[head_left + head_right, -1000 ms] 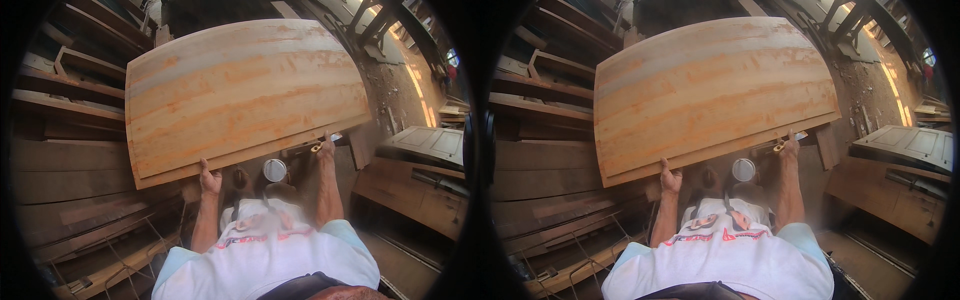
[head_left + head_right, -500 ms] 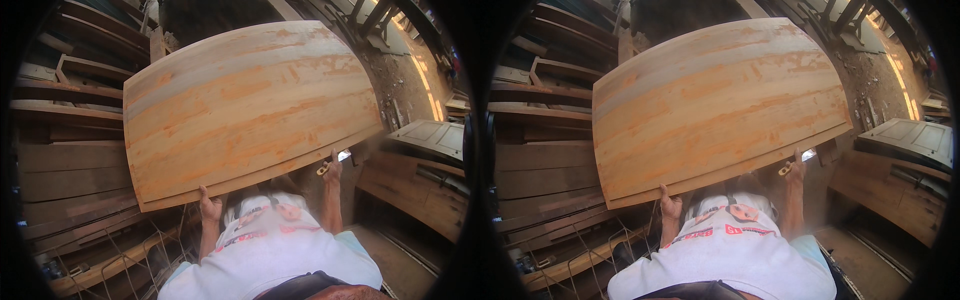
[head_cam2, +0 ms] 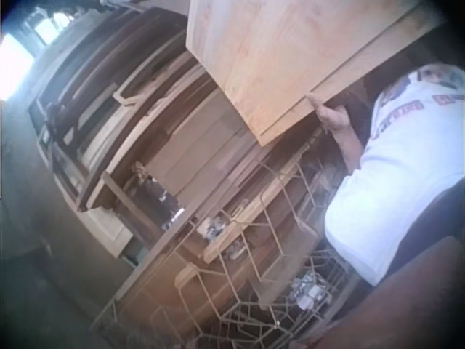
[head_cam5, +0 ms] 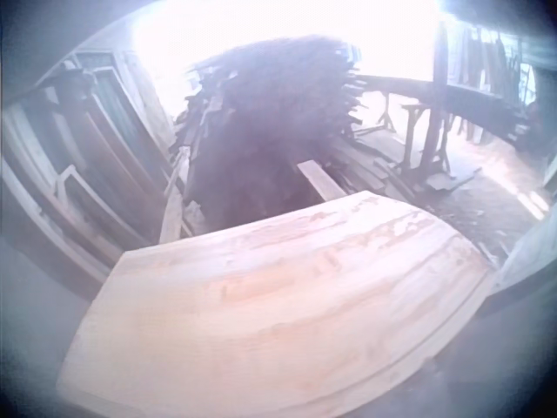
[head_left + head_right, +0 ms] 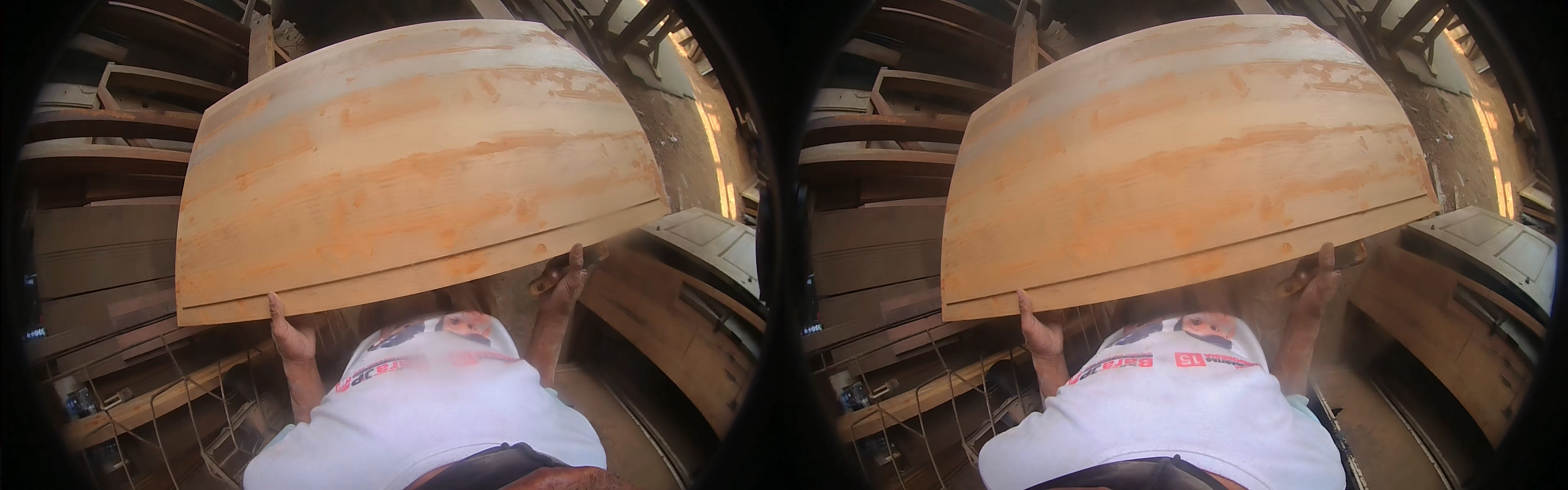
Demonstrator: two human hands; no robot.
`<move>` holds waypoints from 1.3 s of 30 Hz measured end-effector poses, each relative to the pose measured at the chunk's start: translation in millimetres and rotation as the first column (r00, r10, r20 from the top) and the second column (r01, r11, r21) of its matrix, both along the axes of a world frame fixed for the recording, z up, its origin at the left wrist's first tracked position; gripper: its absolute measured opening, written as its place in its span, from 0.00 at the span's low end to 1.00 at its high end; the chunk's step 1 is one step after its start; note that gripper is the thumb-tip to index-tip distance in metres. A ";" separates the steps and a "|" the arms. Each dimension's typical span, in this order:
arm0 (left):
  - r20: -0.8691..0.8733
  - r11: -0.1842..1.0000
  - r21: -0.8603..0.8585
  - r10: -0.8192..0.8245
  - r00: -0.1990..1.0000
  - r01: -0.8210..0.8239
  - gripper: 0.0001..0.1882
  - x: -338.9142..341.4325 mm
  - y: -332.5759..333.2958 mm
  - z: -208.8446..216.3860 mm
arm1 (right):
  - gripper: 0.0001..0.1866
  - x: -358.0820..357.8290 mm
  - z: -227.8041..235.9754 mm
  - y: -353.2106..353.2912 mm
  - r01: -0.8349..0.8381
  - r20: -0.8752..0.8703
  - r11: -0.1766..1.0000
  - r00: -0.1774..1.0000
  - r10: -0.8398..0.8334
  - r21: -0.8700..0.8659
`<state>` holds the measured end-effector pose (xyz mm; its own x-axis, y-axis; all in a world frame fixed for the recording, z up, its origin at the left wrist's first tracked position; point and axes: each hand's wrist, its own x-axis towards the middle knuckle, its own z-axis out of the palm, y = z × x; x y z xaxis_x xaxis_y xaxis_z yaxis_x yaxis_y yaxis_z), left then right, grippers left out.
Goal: The person applies a reddish-brown finish to a large curved wooden panel using a brush and a cloth. They repeatedly dip the brush into a bucket, spread the finish across the surface, and wipe it with a cloth. The person also moves the panel and handles a smaller wooden piece during the process.
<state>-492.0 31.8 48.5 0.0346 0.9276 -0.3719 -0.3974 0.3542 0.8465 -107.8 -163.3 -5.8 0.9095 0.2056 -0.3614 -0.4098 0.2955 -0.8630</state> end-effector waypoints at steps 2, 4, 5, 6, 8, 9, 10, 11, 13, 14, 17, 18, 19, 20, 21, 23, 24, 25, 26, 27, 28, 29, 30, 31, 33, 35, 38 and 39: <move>0.027 0.999 0.036 0.029 0.999 -0.030 0.31 -2.6 3.4 16.8 | 0.17 0.3 17.0 -2.3 -0.126 0.036 0.992 0.991 0.126 -0.002; 0.042 0.991 0.110 0.074 0.996 -0.078 0.30 1.3 11.4 32.2 | 0.17 0.8 33.7 3.3 -0.080 0.047 0.997 0.996 0.080 -0.003; 0.049 0.985 0.145 0.092 0.995 -0.098 0.29 5.7 17.0 41.3 | 0.17 5.2 32.6 3.5 -0.070 0.073 0.997 0.995 0.069 0.013; 0.077 0.987 0.134 0.083 0.994 -0.093 0.28 10.5 22.9 55.9 | 0.18 9.0 32.0 4.7 -0.065 0.095 0.997 0.994 0.062 0.030; 0.061 0.981 0.162 0.100 0.993 -0.108 0.26 15.5 37.4 79.6 | 0.17 20.9 22.3 6.7 -0.074 0.197 0.990 0.979 0.049 0.119; 0.049 0.979 0.167 0.107 0.993 -0.113 0.25 18.9 46.4 88.9 | 0.17 25.6 23.1 16.8 0.005 0.298 0.999 0.954 -0.020 0.051; 0.039 0.978 0.172 0.112 0.993 -0.117 0.25 21.9 55.2 96.9 | 0.17 29.5 24.2 30.0 0.092 0.399 0.996 0.913 -0.080 -0.011; 0.039 0.974 0.185 0.127 0.991 -0.132 0.25 21.0 60.9 104.3 | 0.17 34.4 28.8 40.7 0.156 0.496 0.987 0.860 -0.118 -0.036; -0.012 0.966 0.213 0.149 0.989 -0.143 0.25 19.5 64.4 121.9 | 0.16 44.5 31.8 63.7 0.256 0.639 0.964 0.754 -0.154 -0.070; -0.030 0.962 0.230 0.159 0.987 -0.148 0.25 18.4 68.2 131.9 | 0.17 61.7 24.9 67.5 0.141 0.565 0.978 0.799 -0.204 0.154; -0.018 0.953 0.273 0.141 0.990 -0.130 0.24 29.3 80.6 147.9 | 0.23 107.1 14.6 72.4 -0.018 0.286 0.672 0.913 -0.290 0.740; -0.012 0.948 0.297 0.124 0.992 -0.115 0.23 30.3 83.0 154.6 | 0.22 109.9 25.5 78.4 -0.013 0.432 0.777 0.837 -0.335 0.629; 0.035 0.951 0.299 0.069 0.997 -0.077 0.21 26.7 88.3 156.0 | 0.21 109.8 40.8 84.9 0.034 0.566 0.860 0.739 -0.365 0.510; 0.019 0.947 0.313 0.077 0.997 -0.079 0.21 25.5 92.4 159.4 | 0.19 109.7 58.6 91.1 0.268 0.854 0.958 0.471 -0.221 0.100; 0.008 0.943 0.324 0.079 0.997 -0.077 0.21 25.8 98.5 162.3 | 0.19 115.6 64.3 93.3 0.292 0.895 0.957 0.426 -0.133 0.003; -0.009 0.937 0.351 0.007 1.000 -0.004 0.23 29.8 109.9 175.0 | 0.17 148.0 64.2 92.2 0.045 0.822 0.993 0.559 -0.113 0.107; -0.017 0.924 0.375 -0.077 0.997 0.078 0.25 38.1 116.0 190.3 | 0.17 151.8 79.8 95.4 0.032 0.804 0.992 0.583 -0.119 0.124; -0.022 0.906 0.394 -0.159 0.987 0.155 0.26 42.8 122.2 196.0 | 0.17 154.4 91.2 99.1 0.016 0.789 0.990 0.603 -0.120 0.138; 0.024 0.903 0.382 -0.222 0.975 0.196 0.27 44.3 129.9 199.9 | 0.17 132.4 127.2 114.0 0.242 0.874 0.969 0.479 -0.082 -0.042; 0.072 0.898 0.372 -0.281 0.957 0.235 0.27 40.2 138.5 203.6 | 0.16 128.3 141.9 120.9 0.370 0.932 0.922 0.360 -0.034 -0.109; 0.119 0.888 0.366 -0.342 0.932 0.279 0.27 38.9 145.4 209.4 | 0.16 124.6 158.5 127.3 0.514 0.969 0.846 0.245 0.014 -0.142; 0.114 0.879 0.381 -0.352 0.929 0.286 0.27 40.5 150.9 214.4 | 0.14 133.0 163.3 132.2 0.555 0.991 0.826 0.128 0.032 -0.099; 0.116 0.868 0.397 -0.370 0.922 0.299 0.26 44.2 159.2 217.3 | 0.13 139.5 170.9 136.0 0.599 0.999 0.800 0.004 0.054 -0.046; 0.097 0.860 0.411 -0.371 0.923 0.303 0.26 43.5 160.2 228.9 | 0.12 141.6 178.7 141.1 0.546 0.999 0.837 -0.004 0.045 -0.036; 0.112 0.815 0.427 -0.477 0.872 0.391 0.24 37.4 171.5 246.4 | 0.11 156.7 191.7 150.3 0.419 0.998 0.907 -0.040 0.053 -0.032; 0.293 0.752 0.412 -0.644 0.707 0.515 0.22 25.7 203.1 248.0 | 0.11 178.7 199.6 154.4 0.275 0.996 0.959 -0.047 0.078 -0.062; 0.231 0.497 0.575 -0.861 0.453 0.650 0.24 33.7 225.3 260.5 | 0.13 197.9 217.3 170.8 0.219 0.988 0.971 -0.095 0.122 -0.099; 0.324 0.718 0.400 -0.692 0.645 0.570 0.21 19.2 245.9 273.4 | 0.13 204.1 226.4 177.3 0.318 0.970 0.942 -0.179 0.166 -0.103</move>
